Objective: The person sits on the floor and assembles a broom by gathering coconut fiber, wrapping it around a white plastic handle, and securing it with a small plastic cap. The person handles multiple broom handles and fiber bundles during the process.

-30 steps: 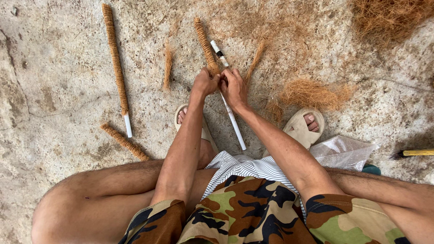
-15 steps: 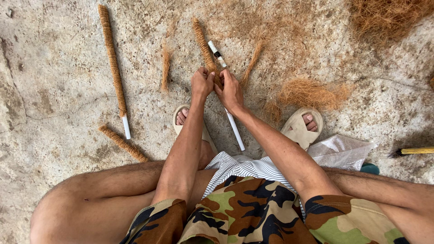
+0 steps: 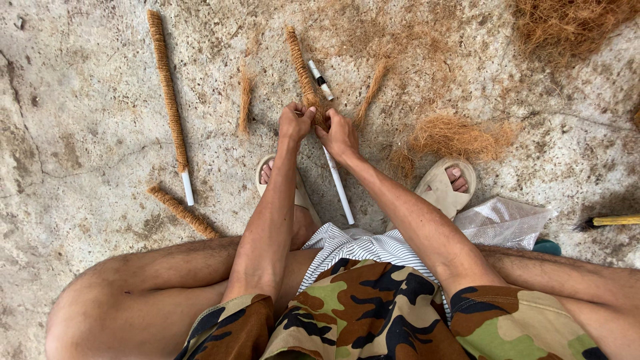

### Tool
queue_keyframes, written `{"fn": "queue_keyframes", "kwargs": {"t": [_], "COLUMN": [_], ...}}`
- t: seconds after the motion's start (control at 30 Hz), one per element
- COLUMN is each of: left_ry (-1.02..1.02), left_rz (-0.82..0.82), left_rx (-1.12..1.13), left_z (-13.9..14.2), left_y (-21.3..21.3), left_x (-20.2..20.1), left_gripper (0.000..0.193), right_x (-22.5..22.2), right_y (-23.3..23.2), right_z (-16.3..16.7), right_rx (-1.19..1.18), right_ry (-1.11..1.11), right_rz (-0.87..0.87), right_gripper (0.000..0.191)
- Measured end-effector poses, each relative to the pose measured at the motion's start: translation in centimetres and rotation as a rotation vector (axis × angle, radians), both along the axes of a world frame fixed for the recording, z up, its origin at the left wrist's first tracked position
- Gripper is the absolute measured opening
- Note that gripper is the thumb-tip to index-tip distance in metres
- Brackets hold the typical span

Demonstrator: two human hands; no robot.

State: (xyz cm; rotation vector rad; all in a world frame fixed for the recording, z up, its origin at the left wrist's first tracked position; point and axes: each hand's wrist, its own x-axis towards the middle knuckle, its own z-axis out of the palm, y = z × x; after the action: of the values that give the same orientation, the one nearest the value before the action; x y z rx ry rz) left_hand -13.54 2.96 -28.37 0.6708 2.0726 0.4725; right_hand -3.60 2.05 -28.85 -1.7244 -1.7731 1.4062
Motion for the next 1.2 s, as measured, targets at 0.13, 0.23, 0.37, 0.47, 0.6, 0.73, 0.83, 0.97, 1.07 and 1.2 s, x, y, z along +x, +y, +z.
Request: {"fn": "queue_keyframes", "kwargs": {"t": [0.13, 0.23, 0.37, 0.47, 0.6, 0.73, 0.83, 0.97, 1.07, 1.2], "left_ry": [-0.11, -0.157, -0.251, -0.343, -0.321, -0.234, -0.266, -0.33, -0.376, -0.363], "left_rz": [0.059, 0.026, 0.038, 0.043, 0.001, -0.129, -0.12, -0.028, 0.026, -0.018], "left_rx": [0.023, 0.087, 0.19, 0.308, 0.294, 0.176, 0.207, 0.19, 0.194, 0.161], "left_z": [0.3, 0.4, 0.7, 0.9, 1.5, 2.3, 2.5, 2.4, 2.1, 1.5], "left_y": [-0.4, -0.8, -1.3, -1.6, -1.6, -1.5, -1.6, -1.8, -2.0, -2.1], "left_x": [0.0, -0.2, -0.4, -0.5, -0.2, 0.1, 0.1, -0.3, -0.7, -0.8], "left_gripper": [0.02, 0.022, 0.021, 0.022, 0.022, 0.029, 0.026, 0.033, 0.04, 0.041], "right_x": [0.0, -0.1, -0.1, -0.1, -0.1, 0.1, 0.2, 0.1, -0.1, -0.1], "right_y": [-0.2, -0.2, -0.1, 0.1, 0.0, -0.3, -0.3, -0.2, -0.3, -0.6], "right_z": [0.2, 0.2, 0.2, 0.3, 0.7, 1.1, 0.6, -0.8, -2.1, -3.1], "right_rx": [-0.125, -0.212, -0.15, -0.107, -0.143, -0.199, -0.165, -0.142, -0.121, -0.164], "right_ry": [-0.065, -0.016, 0.077, 0.121, 0.087, 0.118, 0.1, 0.113, 0.138, 0.105], "right_rz": [0.069, 0.037, 0.02, 0.019, -0.002, -0.034, 0.007, 0.048, 0.055, 0.038], "right_gripper": [0.016, 0.016, 0.016, 0.017, 0.02, 0.014, 0.01, 0.01, 0.011, 0.01]}}
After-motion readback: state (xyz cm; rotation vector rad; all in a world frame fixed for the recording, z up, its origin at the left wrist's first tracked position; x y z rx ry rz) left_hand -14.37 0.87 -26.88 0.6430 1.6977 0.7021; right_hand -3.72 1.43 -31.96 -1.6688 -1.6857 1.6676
